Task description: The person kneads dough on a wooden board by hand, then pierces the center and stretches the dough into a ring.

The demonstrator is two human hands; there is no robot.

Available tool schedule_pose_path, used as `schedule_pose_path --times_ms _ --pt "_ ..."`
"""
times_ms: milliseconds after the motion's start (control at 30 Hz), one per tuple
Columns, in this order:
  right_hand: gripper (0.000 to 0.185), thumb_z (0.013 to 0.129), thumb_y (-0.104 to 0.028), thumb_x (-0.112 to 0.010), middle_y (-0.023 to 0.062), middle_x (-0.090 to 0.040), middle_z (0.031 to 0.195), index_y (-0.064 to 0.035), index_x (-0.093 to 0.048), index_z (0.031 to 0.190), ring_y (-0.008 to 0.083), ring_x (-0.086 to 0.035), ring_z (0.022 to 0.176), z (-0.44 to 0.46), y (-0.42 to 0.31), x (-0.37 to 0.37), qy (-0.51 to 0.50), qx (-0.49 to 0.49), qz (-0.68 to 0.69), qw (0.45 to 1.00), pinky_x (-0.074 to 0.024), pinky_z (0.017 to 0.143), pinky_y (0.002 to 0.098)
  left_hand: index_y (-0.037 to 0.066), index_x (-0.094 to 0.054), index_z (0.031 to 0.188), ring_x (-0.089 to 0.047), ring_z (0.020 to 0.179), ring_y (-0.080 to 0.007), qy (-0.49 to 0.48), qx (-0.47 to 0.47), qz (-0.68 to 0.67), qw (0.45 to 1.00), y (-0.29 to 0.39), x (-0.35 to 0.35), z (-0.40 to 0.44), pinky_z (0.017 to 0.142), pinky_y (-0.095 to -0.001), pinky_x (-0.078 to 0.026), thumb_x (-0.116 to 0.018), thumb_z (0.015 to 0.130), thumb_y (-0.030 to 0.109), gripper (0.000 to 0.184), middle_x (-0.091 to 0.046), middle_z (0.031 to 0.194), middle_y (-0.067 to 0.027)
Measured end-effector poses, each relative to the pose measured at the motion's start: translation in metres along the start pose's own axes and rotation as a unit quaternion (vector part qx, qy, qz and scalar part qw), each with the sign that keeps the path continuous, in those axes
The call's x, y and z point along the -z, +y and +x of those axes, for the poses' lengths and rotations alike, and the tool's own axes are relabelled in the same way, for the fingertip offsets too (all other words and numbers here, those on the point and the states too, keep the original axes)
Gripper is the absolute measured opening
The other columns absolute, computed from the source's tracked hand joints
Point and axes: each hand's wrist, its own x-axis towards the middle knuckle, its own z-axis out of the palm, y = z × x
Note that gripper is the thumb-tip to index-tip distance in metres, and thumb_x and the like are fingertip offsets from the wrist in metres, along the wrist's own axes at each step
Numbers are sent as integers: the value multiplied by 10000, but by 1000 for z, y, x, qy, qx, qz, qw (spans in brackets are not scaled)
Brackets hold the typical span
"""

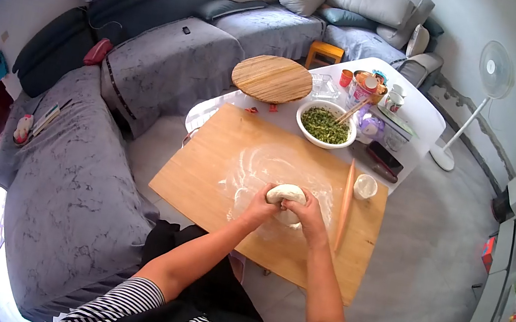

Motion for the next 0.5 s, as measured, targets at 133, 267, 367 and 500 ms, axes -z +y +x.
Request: schedule_pose_path --times_ms 133,267,367,500 --pt "370 736 -78 -674 38 -620 922 4 -578 1083 107 -585 832 -7 14 4 -9 -6 55 998 -460 746 243 56 -532 1010 -617 809 -187 34 -56 269 961 5 13 2 700 -320 -489 -602 726 -58 314 -623 843 -102" --pt "474 718 -133 -735 47 -610 961 14 -545 1127 114 -582 868 -12 20 6 -8 -42 -31 999 -451 787 263 38 -510 1004 -609 849 -357 -21 -151 344 927 28 21 15 703 -378 -481 -591 699 -70 333 -610 899 -178" --pt "520 699 -165 -769 55 -604 993 17 -539 1128 115 -581 872 -6 17 7 -41 -39 -96 994 -453 794 277 44 -496 1035 -593 878 -375 -74 -206 417 882 48 10 15 711 -403 -488 -648 667 -48 409 -592 968 -169" --pt "434 726 -153 -745 47 -624 881 4 -569 1090 144 -600 816 -3 1 8 -113 -123 -119 979 -465 786 288 72 -497 1050 -576 898 -378 -186 -195 526 807 60 4 10 728 -435 -496 -748 604 37 513 -552 989 -139"
